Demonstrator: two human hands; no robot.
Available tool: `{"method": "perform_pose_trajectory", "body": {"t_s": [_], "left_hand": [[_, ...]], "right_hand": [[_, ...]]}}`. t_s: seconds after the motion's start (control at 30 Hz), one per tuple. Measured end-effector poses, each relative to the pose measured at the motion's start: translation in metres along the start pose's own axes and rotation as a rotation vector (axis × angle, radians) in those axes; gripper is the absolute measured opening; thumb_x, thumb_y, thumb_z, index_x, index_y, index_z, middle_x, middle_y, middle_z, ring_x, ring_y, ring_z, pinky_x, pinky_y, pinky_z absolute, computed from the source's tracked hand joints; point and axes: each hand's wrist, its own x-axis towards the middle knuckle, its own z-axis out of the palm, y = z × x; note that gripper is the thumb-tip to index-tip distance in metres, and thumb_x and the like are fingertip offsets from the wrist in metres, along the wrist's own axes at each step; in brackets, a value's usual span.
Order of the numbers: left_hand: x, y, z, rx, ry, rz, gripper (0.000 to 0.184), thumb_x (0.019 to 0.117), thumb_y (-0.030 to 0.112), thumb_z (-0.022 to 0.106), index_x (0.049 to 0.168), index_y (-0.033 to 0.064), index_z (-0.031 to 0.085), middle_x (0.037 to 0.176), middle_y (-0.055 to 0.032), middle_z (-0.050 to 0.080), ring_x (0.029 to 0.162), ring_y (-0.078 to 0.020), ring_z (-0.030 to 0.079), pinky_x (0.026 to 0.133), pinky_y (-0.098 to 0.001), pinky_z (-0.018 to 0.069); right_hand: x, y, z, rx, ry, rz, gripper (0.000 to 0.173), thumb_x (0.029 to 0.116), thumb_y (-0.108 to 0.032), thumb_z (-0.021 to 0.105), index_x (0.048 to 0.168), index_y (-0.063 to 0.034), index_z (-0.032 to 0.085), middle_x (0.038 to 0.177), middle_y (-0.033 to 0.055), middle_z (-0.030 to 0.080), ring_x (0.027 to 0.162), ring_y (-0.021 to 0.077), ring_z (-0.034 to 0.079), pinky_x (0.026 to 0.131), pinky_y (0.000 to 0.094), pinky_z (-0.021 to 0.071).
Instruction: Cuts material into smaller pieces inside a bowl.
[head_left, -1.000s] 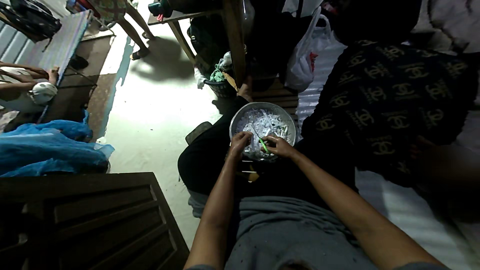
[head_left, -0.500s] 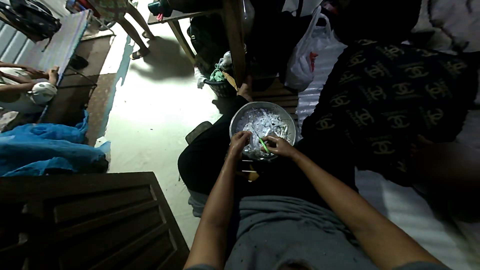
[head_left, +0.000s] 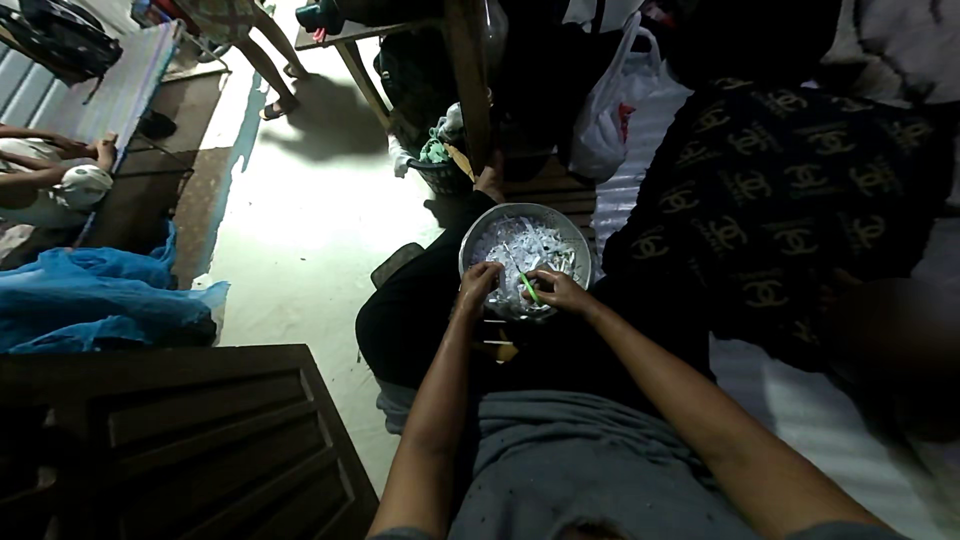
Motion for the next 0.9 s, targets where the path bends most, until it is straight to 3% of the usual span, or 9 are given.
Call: {"method": "perform_pose_trajectory", "body": {"t_s": [0.1, 0.3, 0.53, 0.77, 0.9], "left_hand": [[-0.0009, 0.0011, -0.0006, 0.018, -0.007, -0.002, 0.015, 0.104, 0.016, 0.057, 0.104, 0.0029, 0.065, 0.083, 0.0007, 0.06, 0.068, -0.0051, 0.055, 0.067, -0.0233, 0.05], [0.0007, -0.0015, -0.0005, 0.013, -0.03, -0.006, 0.014, 0.104, 0.013, 0.056, 0.106, 0.0018, 0.064, 0.087, -0.0009, 0.061, 0.072, -0.0069, 0.057, 0.071, -0.0257, 0.0523], [0.0008, -0.0007, 0.0012, 0.002, -0.027, -0.024, 0.013, 0.1038, 0.012, 0.057, 0.104, 0.0008, 0.065, 0.084, -0.0015, 0.06, 0.07, -0.0071, 0.056, 0.07, -0.0252, 0.052], [-0.0005, 0.0015, 0.0016, 0.006, -0.025, -0.042, 0.014, 0.1042, 0.012, 0.056, 0.102, 0.0016, 0.065, 0.081, -0.0006, 0.058, 0.068, -0.007, 0.055, 0.068, -0.0245, 0.0512], [0.0015, -0.0009, -0.0001, -0.004, -0.007, -0.029, 0.015, 0.1042, 0.014, 0.056, 0.103, 0.002, 0.065, 0.082, -0.0005, 0.059, 0.07, -0.0073, 0.056, 0.069, -0.0251, 0.0514]], "right_hand": [[-0.0004, -0.0014, 0.0005, -0.051, -0.042, 0.0, 0.047, 0.095, -0.022, 0.072, 0.132, 0.003, 0.059, 0.105, 0.0191, 0.068, 0.088, 0.0214, 0.065, 0.087, 0.041, 0.0539], [0.0018, 0.002, 0.0012, -0.044, 0.009, -0.002, 0.041, 0.0948, -0.02, 0.072, 0.128, 0.002, 0.062, 0.095, 0.0151, 0.069, 0.081, 0.0182, 0.066, 0.083, 0.0386, 0.0559], [0.0019, -0.0018, 0.0009, 0.026, 0.081, 0.017, 0.039, 0.0949, -0.012, 0.072, 0.129, 0.0045, 0.06, 0.103, 0.0184, 0.068, 0.082, 0.0204, 0.068, 0.083, 0.0387, 0.058], [0.0015, -0.0024, 0.0008, 0.011, 0.104, -0.001, 0.034, 0.0953, -0.008, 0.07, 0.125, 0.0058, 0.062, 0.096, 0.0168, 0.068, 0.076, 0.0179, 0.066, 0.079, 0.0366, 0.0577], [0.0006, -0.003, -0.0004, 0.025, 0.091, -0.002, 0.034, 0.0963, -0.008, 0.069, 0.127, 0.0052, 0.061, 0.1, 0.0176, 0.068, 0.079, 0.0182, 0.067, 0.08, 0.0361, 0.0582]]}}
